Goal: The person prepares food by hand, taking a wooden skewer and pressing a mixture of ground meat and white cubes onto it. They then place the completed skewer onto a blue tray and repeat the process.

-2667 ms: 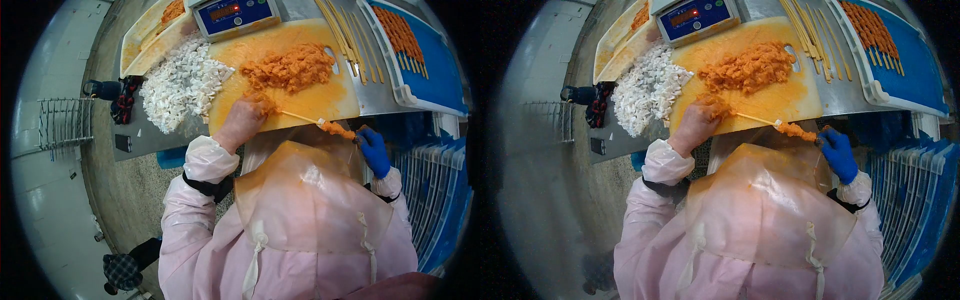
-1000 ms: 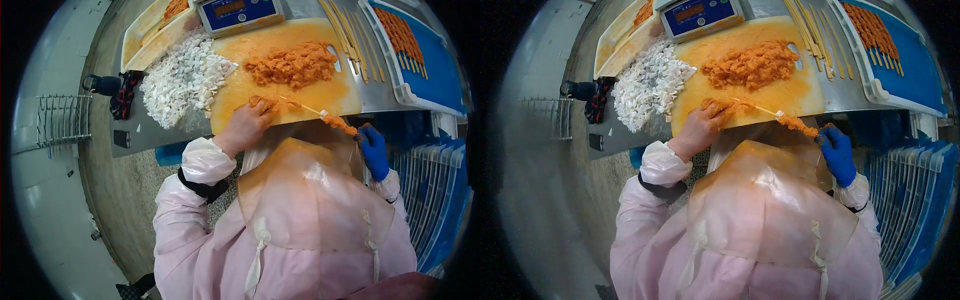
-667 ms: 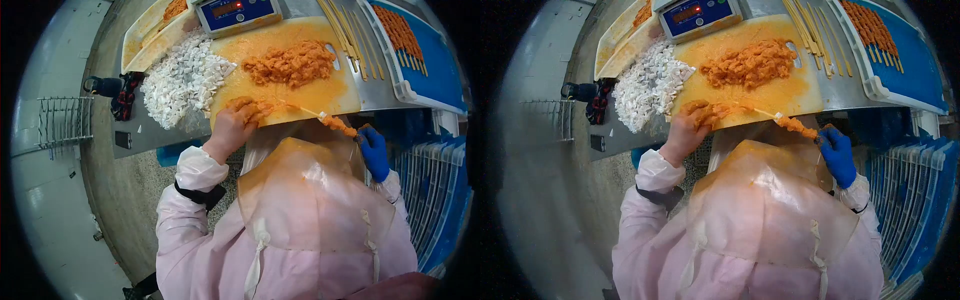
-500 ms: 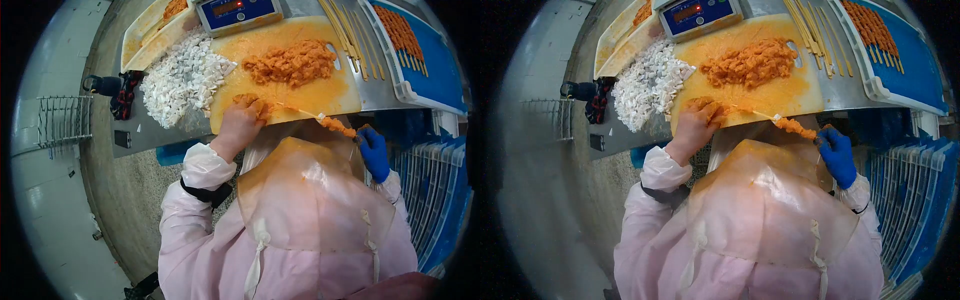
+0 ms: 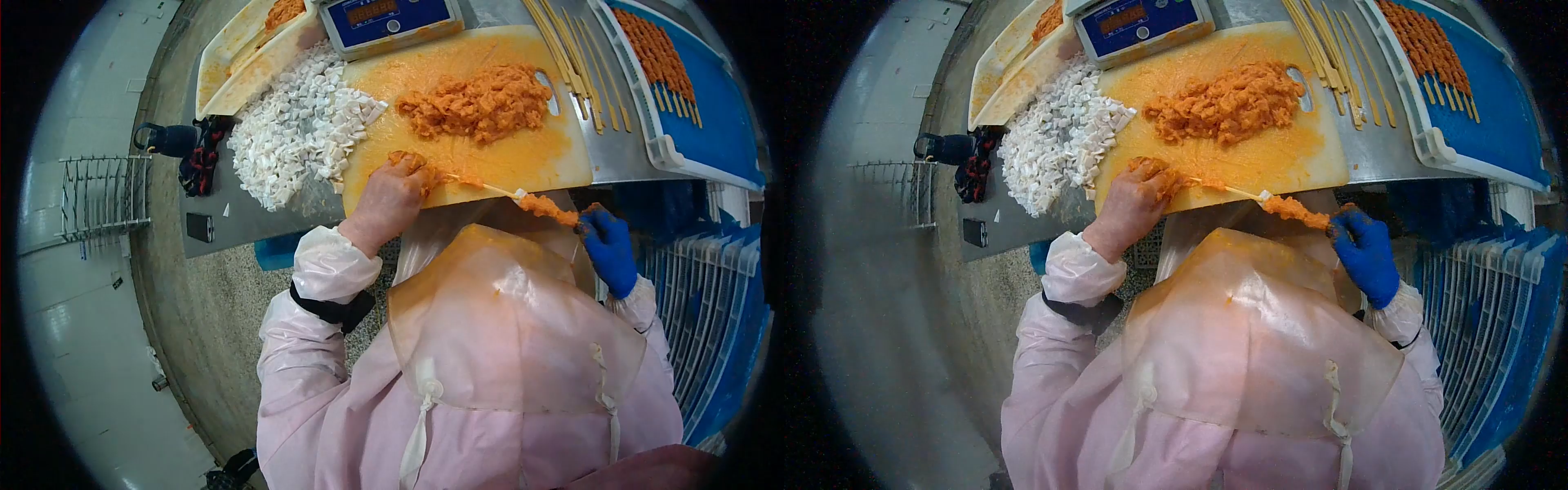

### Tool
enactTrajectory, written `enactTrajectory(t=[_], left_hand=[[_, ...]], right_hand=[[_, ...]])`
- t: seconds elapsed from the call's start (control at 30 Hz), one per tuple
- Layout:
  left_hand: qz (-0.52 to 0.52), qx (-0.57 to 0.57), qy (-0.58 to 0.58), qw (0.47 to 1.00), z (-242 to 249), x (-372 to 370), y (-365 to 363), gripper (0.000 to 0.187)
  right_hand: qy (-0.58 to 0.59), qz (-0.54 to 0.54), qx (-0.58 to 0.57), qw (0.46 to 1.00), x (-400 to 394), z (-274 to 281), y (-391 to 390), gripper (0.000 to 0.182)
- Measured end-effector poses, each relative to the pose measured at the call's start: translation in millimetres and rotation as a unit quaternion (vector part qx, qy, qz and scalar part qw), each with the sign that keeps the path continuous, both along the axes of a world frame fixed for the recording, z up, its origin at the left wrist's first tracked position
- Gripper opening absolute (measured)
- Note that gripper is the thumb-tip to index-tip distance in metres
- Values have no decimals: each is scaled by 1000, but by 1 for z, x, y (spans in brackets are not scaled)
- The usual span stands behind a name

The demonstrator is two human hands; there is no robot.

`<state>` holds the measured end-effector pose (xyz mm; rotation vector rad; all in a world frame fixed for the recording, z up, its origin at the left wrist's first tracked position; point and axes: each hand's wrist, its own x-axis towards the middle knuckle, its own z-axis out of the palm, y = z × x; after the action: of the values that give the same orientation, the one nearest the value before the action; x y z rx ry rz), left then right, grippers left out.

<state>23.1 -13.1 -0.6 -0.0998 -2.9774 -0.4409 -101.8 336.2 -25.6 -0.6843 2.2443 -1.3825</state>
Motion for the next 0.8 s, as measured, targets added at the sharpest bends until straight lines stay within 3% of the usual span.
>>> enactTrajectory(t=[0.33,0.57,0.63,0.73,0.8], left_hand=[[-28,11,18,999,0,-1,-4,29],[-40,29,35,998,-1,0,-6,29],[-44,6,79,996,-3,-2,-6,20],[-31,26,36,999,-3,1,-8,29],[-28,28,34,999,-6,2,-9,29]], right_hand=[[55,21,32,998,-4,1,-12,14],[-28,11,-17,999,-12,-24,-1,12],[-34,16,-14,999,-13,-22,-3,12],[-6,27,24,999,-11,-16,-8,12],[-9,16,-18,1000,-13,-22,-7,11]])
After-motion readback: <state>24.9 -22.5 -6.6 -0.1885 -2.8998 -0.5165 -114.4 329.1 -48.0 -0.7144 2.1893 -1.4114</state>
